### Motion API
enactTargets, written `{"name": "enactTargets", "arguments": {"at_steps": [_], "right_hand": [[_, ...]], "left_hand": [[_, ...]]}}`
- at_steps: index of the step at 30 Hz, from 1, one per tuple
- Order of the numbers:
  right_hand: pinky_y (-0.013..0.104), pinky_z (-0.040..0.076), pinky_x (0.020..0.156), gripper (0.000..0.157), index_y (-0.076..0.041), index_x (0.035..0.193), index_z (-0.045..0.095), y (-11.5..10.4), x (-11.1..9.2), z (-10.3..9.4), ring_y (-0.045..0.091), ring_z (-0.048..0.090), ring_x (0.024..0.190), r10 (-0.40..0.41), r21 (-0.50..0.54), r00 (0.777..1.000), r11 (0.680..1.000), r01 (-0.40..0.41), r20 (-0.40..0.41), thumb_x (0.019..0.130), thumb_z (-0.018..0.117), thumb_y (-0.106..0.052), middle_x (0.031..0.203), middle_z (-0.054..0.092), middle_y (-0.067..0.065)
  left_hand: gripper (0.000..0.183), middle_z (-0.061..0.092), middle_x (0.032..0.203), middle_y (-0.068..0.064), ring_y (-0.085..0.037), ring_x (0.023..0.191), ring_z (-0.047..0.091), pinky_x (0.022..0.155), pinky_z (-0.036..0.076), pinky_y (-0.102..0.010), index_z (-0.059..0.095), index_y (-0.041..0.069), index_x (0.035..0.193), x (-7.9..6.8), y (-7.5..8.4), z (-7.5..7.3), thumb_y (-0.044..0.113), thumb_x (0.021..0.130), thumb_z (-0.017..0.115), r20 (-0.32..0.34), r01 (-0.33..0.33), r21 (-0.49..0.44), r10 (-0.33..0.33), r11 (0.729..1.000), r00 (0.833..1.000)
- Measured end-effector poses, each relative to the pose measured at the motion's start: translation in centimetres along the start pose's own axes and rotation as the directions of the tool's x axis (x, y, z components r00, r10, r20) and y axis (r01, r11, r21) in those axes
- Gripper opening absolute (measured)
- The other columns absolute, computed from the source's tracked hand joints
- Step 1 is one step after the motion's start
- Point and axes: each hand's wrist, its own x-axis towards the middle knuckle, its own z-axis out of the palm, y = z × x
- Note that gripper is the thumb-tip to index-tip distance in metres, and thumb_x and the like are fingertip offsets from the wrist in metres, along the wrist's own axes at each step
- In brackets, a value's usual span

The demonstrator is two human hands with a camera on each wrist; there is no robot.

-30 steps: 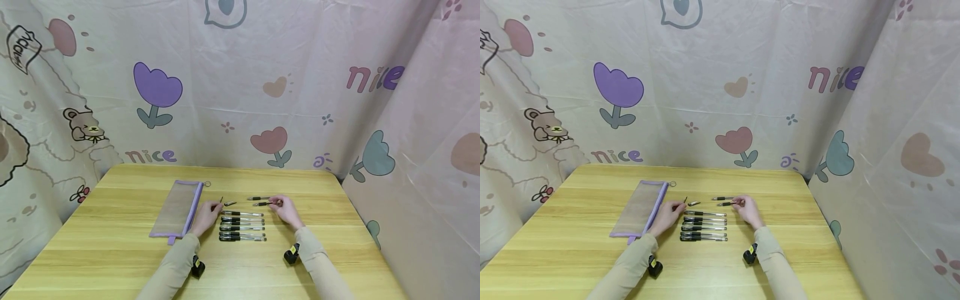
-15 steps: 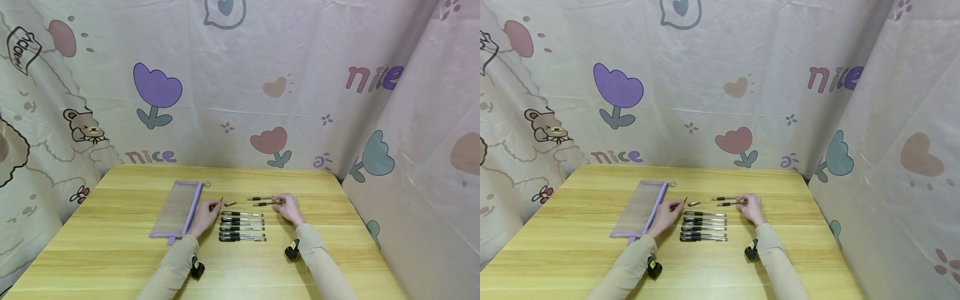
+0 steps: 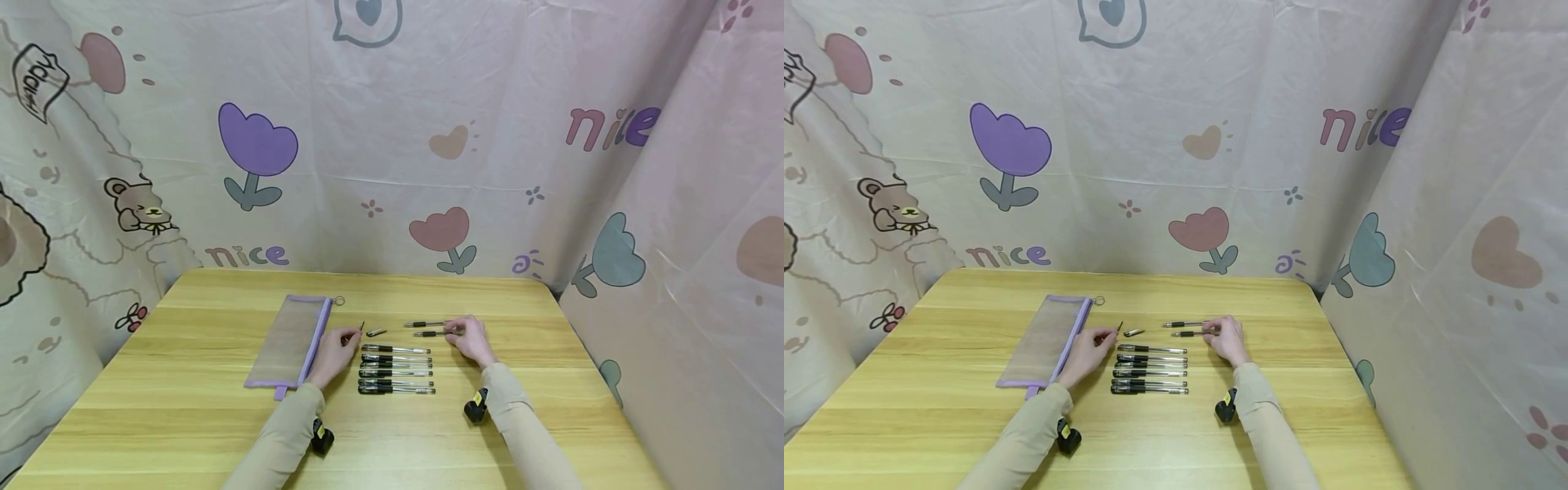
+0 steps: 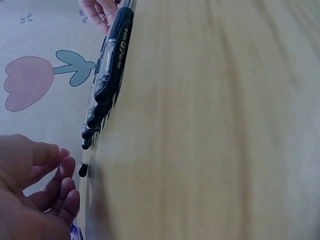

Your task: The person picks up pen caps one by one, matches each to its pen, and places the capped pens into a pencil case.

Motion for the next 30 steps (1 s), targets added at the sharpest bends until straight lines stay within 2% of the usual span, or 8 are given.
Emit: {"name": "enactTargets", "arguments": {"at_steps": [10,22,30], "right_hand": [[0.053,0.039,0.101,0.01,-0.008,0.092,0.078,-0.03,-0.15,0.06,0.034,0.059,0.108,-0.002,-0.005,1.0,1.0,0.002,0.009,0.083,0.077,-0.004,0.112,0.074,0.013],[0.054,0.037,0.105,0.006,-0.007,0.092,0.076,0.18,-0.3,0.26,0.035,0.055,0.115,0.03,-0.001,0.999,1.0,-0.03,0.035,0.087,0.074,-0.007,0.112,0.068,0.015],[0.054,0.039,0.105,0.008,-0.007,0.093,0.078,0.4,-0.37,0.29,0.036,0.059,0.113,-0.01,-0.002,1.0,1.0,0.01,0.021,0.087,0.074,-0.005,0.112,0.072,0.014]], "left_hand": [[0.02,0.073,0.089,-0.01,-0.011,0.073,0.056,0.065,0.044,-0.023,0.075,0.001,0.109,0.15,-0.24,-0.01,0.012,0.098,0.064,0.002,0.008,-0.006,-0.008,1.0,1.0],[0.02,0.074,0.091,-0.009,-0.011,0.075,0.058,0.067,0.045,-0.023,0.075,0.002,0.11,0.15,-0.4,0.06,0.013,0.097,0.064,-0.007,0.019,-0.008,-0.019,1.0,1.0],[0.021,0.073,0.089,-0.01,-0.012,0.074,0.057,0.065,0.044,-0.022,0.074,0.001,0.112,0.18,-0.39,0.01,0.013,0.097,0.064,-0.004,0.018,-0.013,-0.018,1.0,1.0]]}}
